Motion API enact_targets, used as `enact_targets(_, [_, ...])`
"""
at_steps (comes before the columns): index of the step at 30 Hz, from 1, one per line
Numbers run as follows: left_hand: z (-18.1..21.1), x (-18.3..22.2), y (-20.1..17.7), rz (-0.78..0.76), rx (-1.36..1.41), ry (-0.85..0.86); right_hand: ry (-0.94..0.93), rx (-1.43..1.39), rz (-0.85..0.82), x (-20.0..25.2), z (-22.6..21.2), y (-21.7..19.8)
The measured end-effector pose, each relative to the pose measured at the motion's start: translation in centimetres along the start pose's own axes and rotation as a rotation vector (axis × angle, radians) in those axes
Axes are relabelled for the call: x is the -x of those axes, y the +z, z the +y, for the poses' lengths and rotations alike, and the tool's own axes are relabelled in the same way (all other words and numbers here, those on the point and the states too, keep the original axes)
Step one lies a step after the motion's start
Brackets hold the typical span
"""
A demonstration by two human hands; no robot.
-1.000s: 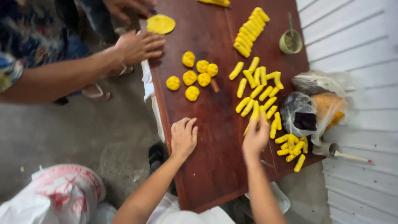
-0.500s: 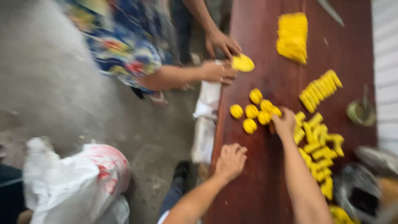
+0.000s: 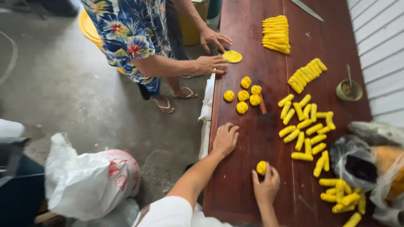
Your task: Shaping and rolling yellow dough into small cylinders on a wooden table.
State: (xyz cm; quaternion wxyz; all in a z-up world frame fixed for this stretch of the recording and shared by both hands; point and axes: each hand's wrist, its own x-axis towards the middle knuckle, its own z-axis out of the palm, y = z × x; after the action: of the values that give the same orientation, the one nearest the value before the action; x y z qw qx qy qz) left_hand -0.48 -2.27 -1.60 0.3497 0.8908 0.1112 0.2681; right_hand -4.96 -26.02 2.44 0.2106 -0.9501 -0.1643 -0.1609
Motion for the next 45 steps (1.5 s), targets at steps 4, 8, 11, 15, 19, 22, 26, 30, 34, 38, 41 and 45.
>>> enact_targets(4, [2.4, 4.2, -2.1, -0.010, 0.033, -0.013, -0.065, -0.025, -0.037, 1.1, 3.1, 1.6])
enact_targets(8, [2.5, 5.8, -4.0, -0.103, -0.108, 0.063, 0.014, -0.251, 0.158, -0.6, 0.0, -4.3])
enact_targets(11, [3.4, 7.8, -4.0, -0.134, -0.076, 0.042, 0.055, -0.218, 0.309, 2.7, 0.0, -6.7])
enact_targets(15, [2.8, 7.8, -3.2, -0.091, -0.023, -0.022, 0.110, -0.061, -0.137, 6.9, 3.3, -3.5])
enact_targets(19, [2.4, 6.1, -2.4, -0.092, -0.069, -0.010, 0.060, -0.108, 0.049, 3.2, 2.1, -5.9])
enact_targets(22, [2.6, 5.4, -2.1, -0.156, -0.083, 0.020, 0.040, 0.083, -0.055, -1.2, 2.4, -2.4])
enact_targets(26, [2.6, 4.8, -1.2, -0.178, -0.054, 0.007, -0.139, 0.270, -0.165, -1.1, 3.1, 2.7])
enact_targets(30, [2.9, 4.8, -3.3, -0.183, -0.017, -0.017, -0.123, 0.238, -0.384, -2.4, 2.0, 2.3])
enact_targets(34, [1.5, 3.3, -2.8, -0.183, 0.013, -0.057, 0.063, 0.071, -0.589, -5.3, 2.9, 3.3])
enact_targets(38, [2.1, 4.2, -2.8, -0.284, 0.036, -0.068, 0.020, 0.240, -0.453, -3.6, 2.1, 3.0])
enact_targets(41, [2.3, 4.5, -3.4, -0.276, 0.055, -0.039, 0.017, 0.173, -0.408, -3.7, 2.6, 3.7])
enact_targets(45, [2.1, 3.2, -3.6, -0.241, 0.076, -0.069, -0.049, 0.205, -0.320, -4.7, 3.6, 4.1])
